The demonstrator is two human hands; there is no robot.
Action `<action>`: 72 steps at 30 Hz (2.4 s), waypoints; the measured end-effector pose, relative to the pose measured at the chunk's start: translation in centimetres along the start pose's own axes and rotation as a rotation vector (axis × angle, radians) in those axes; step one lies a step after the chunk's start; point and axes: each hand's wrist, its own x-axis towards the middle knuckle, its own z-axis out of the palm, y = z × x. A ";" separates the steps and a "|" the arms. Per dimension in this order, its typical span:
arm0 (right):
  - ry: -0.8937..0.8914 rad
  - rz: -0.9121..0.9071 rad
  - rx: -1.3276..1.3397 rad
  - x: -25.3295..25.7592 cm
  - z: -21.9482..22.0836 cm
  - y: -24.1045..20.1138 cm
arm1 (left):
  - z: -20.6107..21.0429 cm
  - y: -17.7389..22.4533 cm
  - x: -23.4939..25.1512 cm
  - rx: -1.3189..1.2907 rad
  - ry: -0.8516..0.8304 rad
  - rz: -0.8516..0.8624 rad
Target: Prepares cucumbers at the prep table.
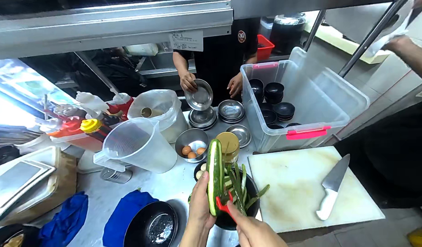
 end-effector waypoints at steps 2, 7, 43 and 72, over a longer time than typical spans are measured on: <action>-0.053 -0.009 -0.016 -1.0 0.8 0.3 | 1.2 0.5 0.4 -0.114 0.056 0.025; -0.091 -0.068 -0.003 -2.2 0.6 1.4 | 1.8 1.0 1.5 -0.309 0.145 -0.064; 0.065 0.118 -0.110 4.8 -4.5 0.6 | -2.1 -1.4 -0.3 0.166 -0.197 -0.059; 0.392 0.319 1.010 2.4 1.8 7.8 | 1.6 -3.2 -2.8 0.245 -0.120 -0.024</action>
